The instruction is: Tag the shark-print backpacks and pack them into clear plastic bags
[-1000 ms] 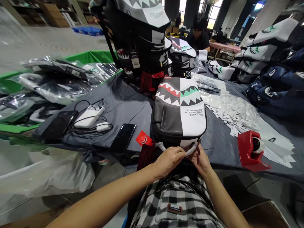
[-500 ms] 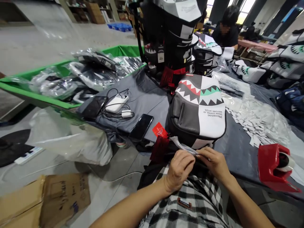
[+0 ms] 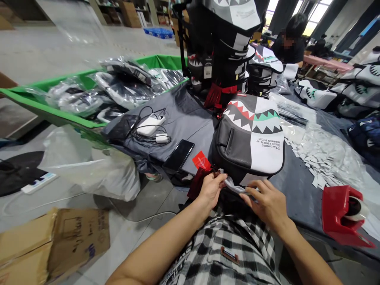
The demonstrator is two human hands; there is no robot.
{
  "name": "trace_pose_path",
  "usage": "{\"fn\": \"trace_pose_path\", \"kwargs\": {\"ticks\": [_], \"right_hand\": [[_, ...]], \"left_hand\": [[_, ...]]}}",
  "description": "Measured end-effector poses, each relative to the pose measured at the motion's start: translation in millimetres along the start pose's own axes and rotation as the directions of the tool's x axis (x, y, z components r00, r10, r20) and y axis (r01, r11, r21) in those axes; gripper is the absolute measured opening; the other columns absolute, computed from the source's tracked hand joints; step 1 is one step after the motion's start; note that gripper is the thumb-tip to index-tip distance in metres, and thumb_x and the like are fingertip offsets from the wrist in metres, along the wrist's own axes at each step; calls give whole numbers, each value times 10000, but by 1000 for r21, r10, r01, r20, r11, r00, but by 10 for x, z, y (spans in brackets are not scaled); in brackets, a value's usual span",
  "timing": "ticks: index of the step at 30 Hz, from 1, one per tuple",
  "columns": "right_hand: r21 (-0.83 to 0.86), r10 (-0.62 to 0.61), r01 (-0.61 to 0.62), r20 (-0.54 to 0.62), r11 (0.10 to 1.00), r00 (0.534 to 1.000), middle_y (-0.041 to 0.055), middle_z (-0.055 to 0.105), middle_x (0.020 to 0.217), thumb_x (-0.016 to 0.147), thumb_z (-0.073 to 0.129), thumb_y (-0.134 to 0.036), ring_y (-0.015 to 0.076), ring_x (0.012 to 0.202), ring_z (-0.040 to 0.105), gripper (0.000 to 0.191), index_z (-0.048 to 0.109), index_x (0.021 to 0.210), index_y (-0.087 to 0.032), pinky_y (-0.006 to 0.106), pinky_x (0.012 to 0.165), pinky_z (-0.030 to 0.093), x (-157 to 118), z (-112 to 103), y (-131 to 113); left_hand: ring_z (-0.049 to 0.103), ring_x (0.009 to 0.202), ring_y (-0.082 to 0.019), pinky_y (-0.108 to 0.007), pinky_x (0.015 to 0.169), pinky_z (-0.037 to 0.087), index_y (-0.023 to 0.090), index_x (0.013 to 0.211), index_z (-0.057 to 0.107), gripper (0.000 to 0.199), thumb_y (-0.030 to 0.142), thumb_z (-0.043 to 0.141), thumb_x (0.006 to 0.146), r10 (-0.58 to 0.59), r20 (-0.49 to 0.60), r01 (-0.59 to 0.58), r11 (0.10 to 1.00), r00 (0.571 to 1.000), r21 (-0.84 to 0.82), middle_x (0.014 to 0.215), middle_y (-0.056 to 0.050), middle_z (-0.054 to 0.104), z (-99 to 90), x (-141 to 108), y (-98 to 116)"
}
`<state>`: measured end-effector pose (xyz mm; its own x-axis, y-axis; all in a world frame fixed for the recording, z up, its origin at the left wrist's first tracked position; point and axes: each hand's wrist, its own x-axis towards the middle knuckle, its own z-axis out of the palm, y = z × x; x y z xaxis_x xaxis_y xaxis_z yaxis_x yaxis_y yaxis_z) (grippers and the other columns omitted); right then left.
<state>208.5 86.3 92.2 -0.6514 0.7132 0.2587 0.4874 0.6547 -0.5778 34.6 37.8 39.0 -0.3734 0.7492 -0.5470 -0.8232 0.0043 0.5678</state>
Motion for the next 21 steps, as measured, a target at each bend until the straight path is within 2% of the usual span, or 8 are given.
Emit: {"fn": "trace_pose_path", "kwargs": {"ticks": [2,4,7,9,13,16,19,21], "right_hand": [[109,-17,13,28,994,999,89,717,918,795,762,-497,237,886,581,227,723,818,-275,332,849,453,169,45,-145],[169,28,-39,71,985,997,98,699,842,782,758,-536,249,851,587,283,688,805,-263,344,831,444,301,160,-230],[68,183,-196,168,978,969,74,627,641,803,735,-558,238,702,599,345,619,718,-244,328,731,413,383,382,-218],[-23,247,-247,194,969,949,62,610,594,817,719,-566,228,633,596,375,594,680,-239,314,673,379,375,490,-162],[-57,254,-248,139,967,957,46,649,624,838,672,-605,191,574,577,398,632,687,-238,287,605,322,309,521,-98],[20,228,-237,205,971,952,36,687,666,926,547,-576,185,603,597,434,690,706,-231,278,603,342,295,455,-89],[185,192,-244,259,952,947,40,762,842,959,513,-484,210,747,674,370,764,854,-235,283,697,431,318,432,-52],[203,200,-250,239,947,950,46,780,929,931,570,-434,231,821,700,281,779,916,-246,299,765,465,329,468,-18]], "left_hand": [[609,613,-93,-213,623,521,148,712,585,275,117,824,581,-40,10,40,999,999,-23,666,30,627,-13,14,-8],[592,569,-82,-197,586,512,158,682,559,240,119,788,627,-86,11,86,995,996,-44,627,35,610,-23,37,-35],[556,501,-70,-184,527,487,166,647,534,217,112,741,684,-145,23,146,987,989,-67,579,34,581,-29,74,-73],[558,501,-69,-183,529,487,164,641,539,208,98,729,693,-163,38,166,983,986,-83,581,30,583,-40,89,-82],[598,575,-78,-185,576,488,150,712,603,215,103,797,632,-159,63,165,982,985,-94,652,27,631,-106,92,-73],[626,668,-91,-200,646,493,153,808,645,352,175,886,553,-121,107,129,989,987,-76,735,32,672,-167,95,-77],[626,708,-93,-212,697,487,162,809,650,421,209,922,490,-113,135,127,988,984,-93,763,39,682,-194,110,-97],[619,704,-91,-211,705,480,159,790,653,427,212,924,465,-119,147,135,985,982,-105,755,37,679,-190,116,-109]]}}
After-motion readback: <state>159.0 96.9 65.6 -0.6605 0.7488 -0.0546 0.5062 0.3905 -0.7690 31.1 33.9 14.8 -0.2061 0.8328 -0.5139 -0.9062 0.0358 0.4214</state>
